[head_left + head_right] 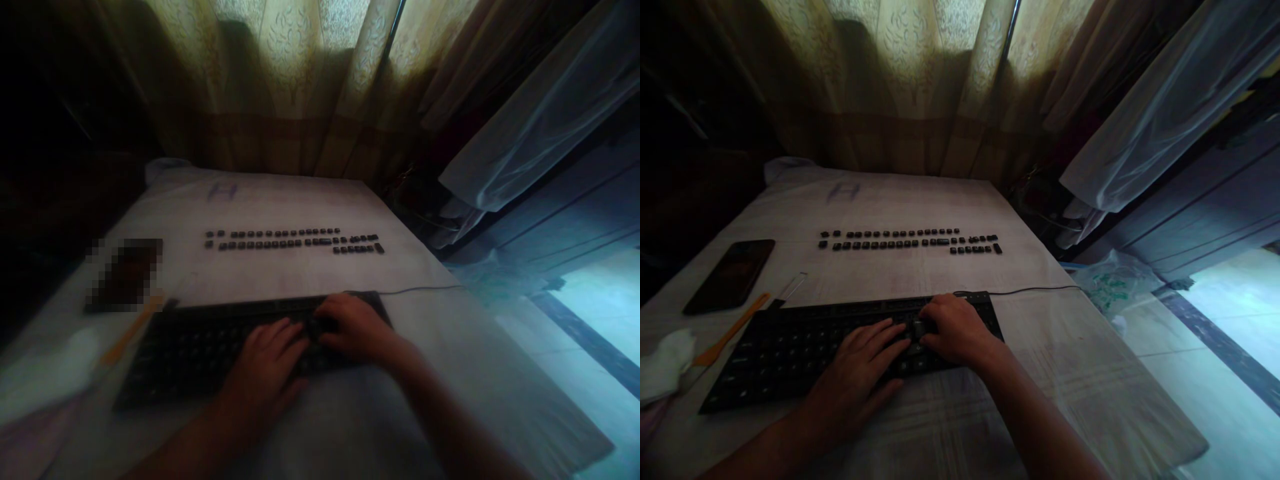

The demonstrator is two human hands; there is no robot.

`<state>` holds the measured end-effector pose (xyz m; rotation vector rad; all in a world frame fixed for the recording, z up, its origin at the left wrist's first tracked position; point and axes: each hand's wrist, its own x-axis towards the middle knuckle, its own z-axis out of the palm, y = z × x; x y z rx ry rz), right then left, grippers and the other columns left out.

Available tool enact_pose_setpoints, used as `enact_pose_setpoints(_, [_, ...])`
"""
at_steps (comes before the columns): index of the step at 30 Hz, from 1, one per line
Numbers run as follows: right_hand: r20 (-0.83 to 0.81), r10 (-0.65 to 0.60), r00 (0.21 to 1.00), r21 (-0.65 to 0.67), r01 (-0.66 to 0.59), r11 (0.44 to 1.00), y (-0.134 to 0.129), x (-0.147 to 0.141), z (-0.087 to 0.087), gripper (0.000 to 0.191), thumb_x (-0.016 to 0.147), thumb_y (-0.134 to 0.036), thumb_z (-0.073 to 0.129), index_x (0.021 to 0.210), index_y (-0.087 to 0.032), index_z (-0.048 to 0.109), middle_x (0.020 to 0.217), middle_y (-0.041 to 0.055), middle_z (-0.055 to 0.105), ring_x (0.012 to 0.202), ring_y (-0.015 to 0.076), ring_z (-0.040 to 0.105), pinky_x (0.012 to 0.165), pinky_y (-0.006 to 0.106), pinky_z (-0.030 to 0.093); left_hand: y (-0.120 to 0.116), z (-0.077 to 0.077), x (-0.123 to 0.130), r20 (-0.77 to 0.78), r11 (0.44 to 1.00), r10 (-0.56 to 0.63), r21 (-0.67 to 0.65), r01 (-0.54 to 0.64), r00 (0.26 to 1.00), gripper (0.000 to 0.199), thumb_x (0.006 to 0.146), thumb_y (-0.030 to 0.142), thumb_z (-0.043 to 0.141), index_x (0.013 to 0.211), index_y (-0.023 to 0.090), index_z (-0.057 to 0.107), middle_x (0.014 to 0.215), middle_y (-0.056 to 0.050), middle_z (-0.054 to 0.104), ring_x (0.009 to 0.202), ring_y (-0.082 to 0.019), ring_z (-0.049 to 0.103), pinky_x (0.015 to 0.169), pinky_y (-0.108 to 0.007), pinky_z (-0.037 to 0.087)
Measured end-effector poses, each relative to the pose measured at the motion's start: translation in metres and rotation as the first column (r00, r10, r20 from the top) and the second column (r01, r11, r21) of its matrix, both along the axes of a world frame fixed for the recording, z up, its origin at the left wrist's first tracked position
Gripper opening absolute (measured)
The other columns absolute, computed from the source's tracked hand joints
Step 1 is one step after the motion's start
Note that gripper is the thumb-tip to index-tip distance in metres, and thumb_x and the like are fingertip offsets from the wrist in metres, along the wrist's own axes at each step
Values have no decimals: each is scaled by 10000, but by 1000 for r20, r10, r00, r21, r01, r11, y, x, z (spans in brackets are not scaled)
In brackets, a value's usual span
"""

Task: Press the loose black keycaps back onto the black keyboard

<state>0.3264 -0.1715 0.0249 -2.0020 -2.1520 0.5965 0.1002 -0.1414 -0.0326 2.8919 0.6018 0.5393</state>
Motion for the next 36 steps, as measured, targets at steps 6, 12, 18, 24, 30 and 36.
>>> enact_pose_setpoints(6, [52, 32, 998, 4, -32, 999, 0, -1, 3, 287, 769, -193, 761, 1052, -154, 733, 1036, 111, 716, 986, 265, 636, 867, 359, 458, -1, 0, 1, -7, 1000, -7, -13, 7, 1000, 446, 917, 242, 587, 1357, 180, 544, 1412, -125, 578, 1297, -336, 513, 1041, -545, 432])
enact_pose_setpoints(12, [90, 58, 994, 19, -60, 998, -2, 0, 6, 231, 779, -205, 740, 1007, -174, 732, 1009, 98, 709, 944, 246, 631, 819, 333, 449, -3, 2, -1, -14, 1000, -5, -14, 5, 1000, 408, 920, 233, 572, 1325, 187, 563, 1388, -115, 600, 1284, -318, 527, 1052, -530, 423])
enact_pose_setpoints(18, [52, 37, 998, -7, -37, 999, -4, 2, 5, 270, 774, -183, 751, 1043, -176, 723, 1023, 92, 704, 936, 236, 637, 820, 335, 458, -3, 2, 0, -11, 1000, -14, 6, 14, 1000, 402, 911, 218, 575, 1311, 181, 569, 1363, -120, 617, 1256, -324, 551, 1023, -548, 440])
enact_pose_setpoints(24, [64, 59, 996, -30, -57, 998, -1, -1, 6, 250, 770, -201, 771, 1015, -176, 731, 1010, 92, 711, 945, 253, 648, 807, 340, 471, -4, 4, -1, -30, 1000, -7, -4, 7, 1000, 417, 903, 219, 594, 1318, 186, 569, 1369, -121, 611, 1256, -329, 548, 1017, -548, 442])
enact_pose_setpoints(30, [74, 56, 996, -47, -53, 998, 1, -3, 6, 247, 776, -213, 773, 1015, -163, 733, 1012, 100, 715, 943, 259, 654, 807, 340, 472, -5, 1, 3, -22, 999, -33, 14, 33, 999, 435, 916, 204, 572, 1350, 178, 548, 1402, -112, 593, 1281, -335, 528, 1019, -543, 427])
enact_pose_setpoints(36, [-5, 51, 999, -39, -51, 998, -1, 2, 3, 259, 785, -197, 757, 1042, -171, 729, 1015, 88, 721, 934, 233, 658, 821, 331, 478, -5, 1, 9, -36, 999, -43, 22, 44, 998, 445, 947, 267, 573, 1385, 203, 521, 1402, -79, 604, 1295, -320, 524, 1051, -520, 397])
